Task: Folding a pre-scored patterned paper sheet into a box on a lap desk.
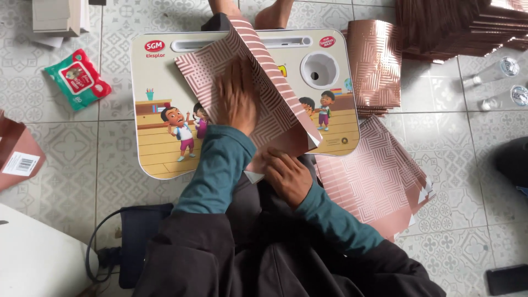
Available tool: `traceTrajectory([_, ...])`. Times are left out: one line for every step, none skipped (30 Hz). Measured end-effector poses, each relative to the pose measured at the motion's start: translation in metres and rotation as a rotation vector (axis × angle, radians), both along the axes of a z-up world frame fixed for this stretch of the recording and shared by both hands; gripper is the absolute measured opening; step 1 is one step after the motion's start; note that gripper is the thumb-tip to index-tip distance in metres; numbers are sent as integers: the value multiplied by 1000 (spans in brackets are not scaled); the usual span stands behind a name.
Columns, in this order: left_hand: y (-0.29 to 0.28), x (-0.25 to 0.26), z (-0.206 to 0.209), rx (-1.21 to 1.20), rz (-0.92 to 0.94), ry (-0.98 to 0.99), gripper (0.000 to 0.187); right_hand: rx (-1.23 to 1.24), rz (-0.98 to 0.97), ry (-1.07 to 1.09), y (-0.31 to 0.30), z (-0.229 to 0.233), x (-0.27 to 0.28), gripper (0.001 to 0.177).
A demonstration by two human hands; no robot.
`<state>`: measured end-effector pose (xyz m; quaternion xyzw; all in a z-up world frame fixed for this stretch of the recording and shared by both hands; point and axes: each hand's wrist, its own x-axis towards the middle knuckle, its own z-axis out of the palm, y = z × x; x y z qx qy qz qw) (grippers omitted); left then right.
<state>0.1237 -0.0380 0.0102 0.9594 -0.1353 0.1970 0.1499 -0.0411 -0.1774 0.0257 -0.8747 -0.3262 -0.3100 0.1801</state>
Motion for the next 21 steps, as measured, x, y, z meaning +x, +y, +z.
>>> traceTrajectory([-4,1,2,0,-4,0,80,0,-4,0,-3,14,2,20])
traceTrajectory([-3,0,3,-1,-1,-1,73,29,63,161,-3,27,5,26])
traceTrajectory([-2,0,4,-1,3,-1,67,56,130,322,-3,40,7,47])
traceTrajectory([-2,-1,3,-6,-2,-6,67,52,124,318,-3,62,23,47])
traceTrajectory([-3,-1,3,-20,7,-16,66,96,51,245,-2,84,39,36])
traceTrajectory([-2,-4,2,-30,23,-21,64,143,-15,176,0,105,54,30])
traceTrajectory([-3,-1,-2,-30,25,-21,64,143,-13,177,0,96,75,30])
traceTrajectory([-2,1,-6,-47,18,-37,63,94,-189,327,1,85,95,42])
traceTrajectory([-2,3,-10,-64,10,-53,63,44,-366,475,3,75,115,63])
traceTrajectory([-5,7,-17,-62,6,-62,63,48,-369,467,8,67,122,63])
traceTrajectory([-7,11,-24,-10,20,-92,64,-31,-400,419,14,59,129,64])
traceTrajectory([-8,13,-32,41,40,-118,65,-114,-425,376,20,50,135,66])
traceTrajectory([-7,13,-23,42,42,-122,65,-113,-423,372,15,40,145,66])
traceTrajectory([-6,10,-16,40,21,-47,66,-108,-441,300,9,29,152,64])
traceTrajectory([-5,6,-10,38,0,27,68,-102,-459,227,3,17,159,62])
traceTrajectory([-4,5,-6,36,3,31,68,-106,-456,230,-5,9,163,62])
traceTrajectory([-3,3,-3,42,-12,89,65,-52,-427,198,-14,1,166,51])
traceTrajectory([-3,5,1,45,-28,142,62,-1,-400,162,-24,-5,173,39])
traceTrajectory([-2,5,3,40,-27,142,62,-6,-398,160,-28,-13,177,39])
traceTrajectory([-2,5,5,45,-37,164,61,5,-338,93,-31,-22,180,30])
traceTrajectory([-1,4,7,49,-47,185,60,16,-278,27,-35,-31,184,24])
